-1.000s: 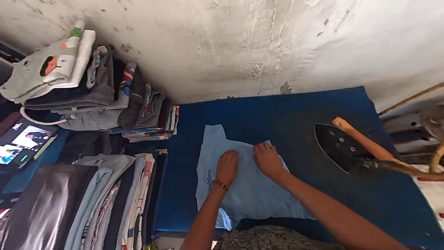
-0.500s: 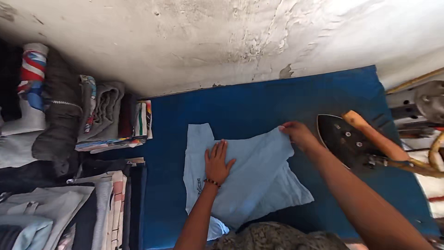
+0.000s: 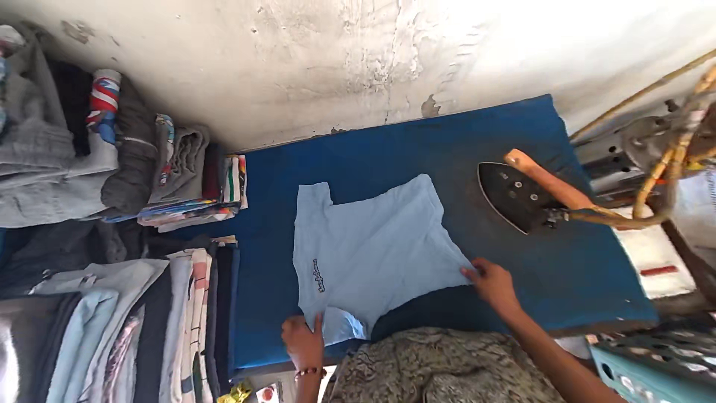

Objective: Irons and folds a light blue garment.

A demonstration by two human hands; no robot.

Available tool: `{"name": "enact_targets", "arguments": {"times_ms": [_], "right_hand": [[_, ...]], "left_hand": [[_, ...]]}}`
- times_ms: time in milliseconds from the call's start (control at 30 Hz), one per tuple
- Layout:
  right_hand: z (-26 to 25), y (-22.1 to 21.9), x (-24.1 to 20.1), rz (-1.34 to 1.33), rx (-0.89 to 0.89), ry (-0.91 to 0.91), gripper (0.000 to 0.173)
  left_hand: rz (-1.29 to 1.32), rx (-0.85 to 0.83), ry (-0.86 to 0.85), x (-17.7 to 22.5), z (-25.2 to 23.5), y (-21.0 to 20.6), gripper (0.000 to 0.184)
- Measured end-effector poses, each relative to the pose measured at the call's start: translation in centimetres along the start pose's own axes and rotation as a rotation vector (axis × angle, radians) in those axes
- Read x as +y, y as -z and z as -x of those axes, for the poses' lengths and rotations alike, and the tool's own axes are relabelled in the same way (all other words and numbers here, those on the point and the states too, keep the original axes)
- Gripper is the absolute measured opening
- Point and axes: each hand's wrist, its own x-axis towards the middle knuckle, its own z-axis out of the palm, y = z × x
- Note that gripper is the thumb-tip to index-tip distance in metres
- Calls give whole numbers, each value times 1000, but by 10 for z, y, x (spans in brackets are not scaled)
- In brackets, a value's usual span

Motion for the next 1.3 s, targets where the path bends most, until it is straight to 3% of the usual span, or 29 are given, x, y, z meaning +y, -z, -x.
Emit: {"name": "enact_targets", "arguments": {"times_ms": [67, 200, 300, 400, 500, 600, 700, 867, 967, 1100, 1200, 1300], "right_hand": [[20, 17, -1, -109, 139, 166, 27], [49, 89, -26, -395, 246, 606, 13], [23, 123, -76, -528, 147, 456, 21], [-26, 148, -144, -731, 4, 307, 28], [-23, 191, -204, -832, -67, 568, 38], [2, 218, -228, -744, 7, 818, 49], [5, 216, -207, -616, 136, 877, 55], [-18, 155, -106, -437, 169, 649, 54], [-26, 110, -26, -320, 26, 430, 52], [-15, 76, 36, 153, -414, 233, 47], [-33, 67, 9, 347, -435, 269, 41], [-82, 50, -51, 272, -209, 429, 34]], "left_hand": [[89, -165, -19, -8, 12, 11, 45], [834, -262, -95, -6, 13, 74, 27], [1056, -319, -222, 30, -18, 126, 28], [1190, -248, -296, 94, -49, 176, 23], [1333, -87, -391, 137, -47, 225, 21], [1343, 47, -497, 142, -31, 249, 20], [1202, 149, -474, 127, -20, 234, 23], [857, 162, -303, 83, -9, 146, 33], [684, 57, -148, 41, 6, 84, 35], [219, -92, -11, -8, 16, 33, 56], [-24, 56, -231, 23, 6, 27, 61], [-110, -64, -635, 109, -20, 20, 43]]}}
